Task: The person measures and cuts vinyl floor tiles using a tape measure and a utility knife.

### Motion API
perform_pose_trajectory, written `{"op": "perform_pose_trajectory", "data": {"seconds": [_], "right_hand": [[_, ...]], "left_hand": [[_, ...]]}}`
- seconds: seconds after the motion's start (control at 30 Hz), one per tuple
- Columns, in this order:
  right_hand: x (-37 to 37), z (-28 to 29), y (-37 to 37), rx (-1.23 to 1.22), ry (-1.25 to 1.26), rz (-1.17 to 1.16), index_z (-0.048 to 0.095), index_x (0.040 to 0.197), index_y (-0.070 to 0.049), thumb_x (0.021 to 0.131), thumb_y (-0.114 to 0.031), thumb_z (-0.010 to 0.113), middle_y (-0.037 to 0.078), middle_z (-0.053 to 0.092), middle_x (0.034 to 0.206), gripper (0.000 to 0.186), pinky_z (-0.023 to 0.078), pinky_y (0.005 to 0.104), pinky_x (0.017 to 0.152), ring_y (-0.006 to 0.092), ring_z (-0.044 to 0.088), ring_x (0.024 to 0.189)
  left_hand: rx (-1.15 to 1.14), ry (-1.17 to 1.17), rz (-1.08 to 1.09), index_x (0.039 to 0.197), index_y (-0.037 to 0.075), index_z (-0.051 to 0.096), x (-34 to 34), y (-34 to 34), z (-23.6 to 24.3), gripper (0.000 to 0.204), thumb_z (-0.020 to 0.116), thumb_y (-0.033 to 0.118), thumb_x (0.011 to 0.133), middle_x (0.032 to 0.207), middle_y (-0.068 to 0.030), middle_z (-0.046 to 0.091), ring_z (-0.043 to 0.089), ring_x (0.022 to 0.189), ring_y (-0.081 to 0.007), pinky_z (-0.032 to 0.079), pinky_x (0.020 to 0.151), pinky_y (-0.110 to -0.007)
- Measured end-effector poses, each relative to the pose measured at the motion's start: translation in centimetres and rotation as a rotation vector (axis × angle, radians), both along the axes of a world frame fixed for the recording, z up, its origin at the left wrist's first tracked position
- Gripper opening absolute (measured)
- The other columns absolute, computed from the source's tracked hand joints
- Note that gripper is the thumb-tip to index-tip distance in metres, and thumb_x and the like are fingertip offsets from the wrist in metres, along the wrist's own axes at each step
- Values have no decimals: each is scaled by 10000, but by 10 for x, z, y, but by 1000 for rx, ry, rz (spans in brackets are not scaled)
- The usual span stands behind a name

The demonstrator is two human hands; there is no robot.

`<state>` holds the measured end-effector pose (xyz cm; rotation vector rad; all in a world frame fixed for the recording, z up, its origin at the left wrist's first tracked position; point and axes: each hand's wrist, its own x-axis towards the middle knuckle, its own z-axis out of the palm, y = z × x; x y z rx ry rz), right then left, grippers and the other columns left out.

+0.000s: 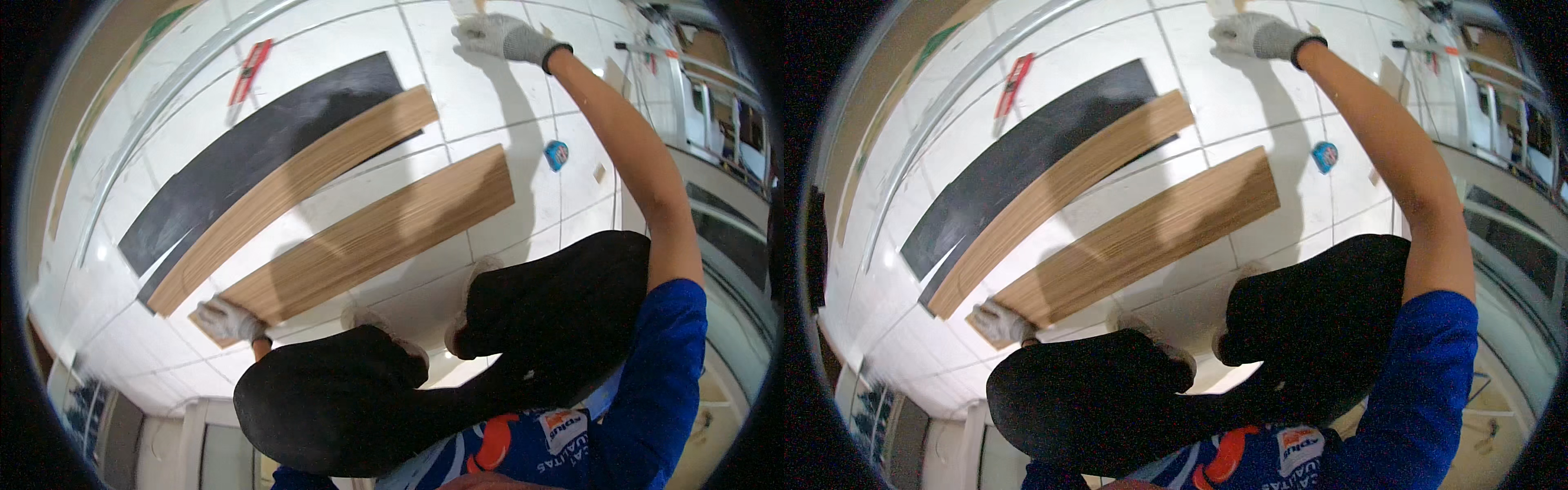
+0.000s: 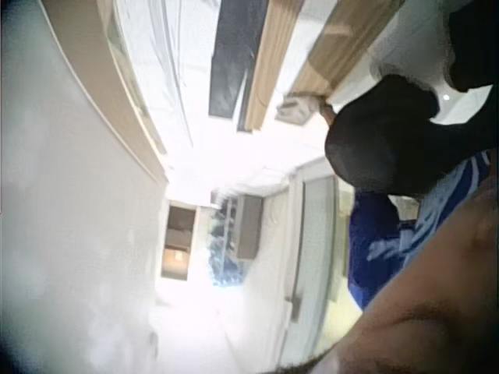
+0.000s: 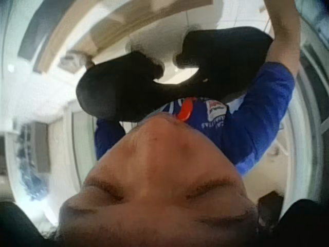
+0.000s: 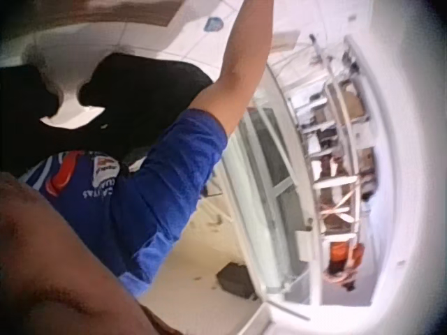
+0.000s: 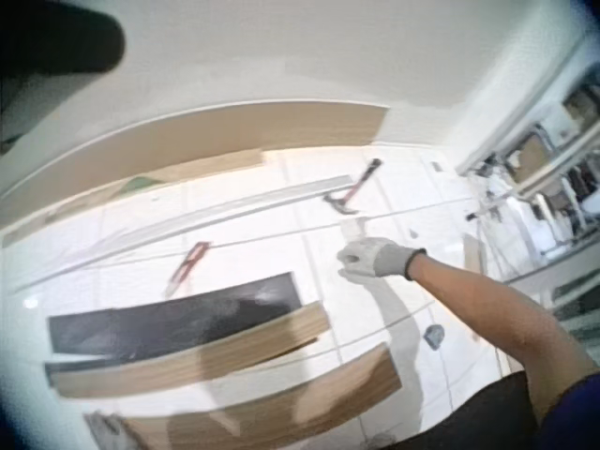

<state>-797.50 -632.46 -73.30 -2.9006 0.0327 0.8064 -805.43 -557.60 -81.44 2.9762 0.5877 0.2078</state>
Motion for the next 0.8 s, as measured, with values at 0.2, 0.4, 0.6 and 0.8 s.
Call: {"op": "perform_pose_trajectory", "data": {"seconds": [0.2, 0.4, 0.6, 0.8], "right_hand": [[-95, 7, -67, -195, 18, -76, 698, 1254, -110, 980, -545, 574, 154, 733, 1157, 528, 520, 430, 996, 310, 683, 1113], [-196, 23, -34, 2, 218, -223, 599, 1414, -98, 874, -602, 681, 214, 641, 1336, 744, 458, 442, 1087, 367, 585, 1273], [-246, 26, -22, 22, 318, -285, 548, 1442, -116, 855, -337, 757, 180, 607, 1352, 661, 471, 427, 1081, 347, 586, 1256], [-306, 17, 13, -63, -173, -397, 549, 1418, -83, 840, -398, 770, 189, 577, 1392, 694, 451, 456, 1105, 391, 549, 1283]], "left_hand": [[-56, -15, -5, 1447, 8, 495, 2, 7, -1, 613, 441, 493, 1077, 1453, -248, 480, 438, 1354, -421, 349, 1130, -495], [-192, -102, 16, 1435, -11, 504, -7, 7, 15, 602, 515, 453, 1051, 1443, -242, 485, 441, 1351, -414, 347, 1129, -514], [-139, -102, 1, 1458, 36, 500, -16, 30, -2, 618, 541, 485, 1036, 1484, -217, 465, 397, 1403, -399, 300, 1170, -524], [-87, -63, -179, 1520, 28, 451, -35, 74, -4, 668, 591, 446, 1018, 1574, -239, 399, 360, 1457, -404, 295, 1205, -490]]}}
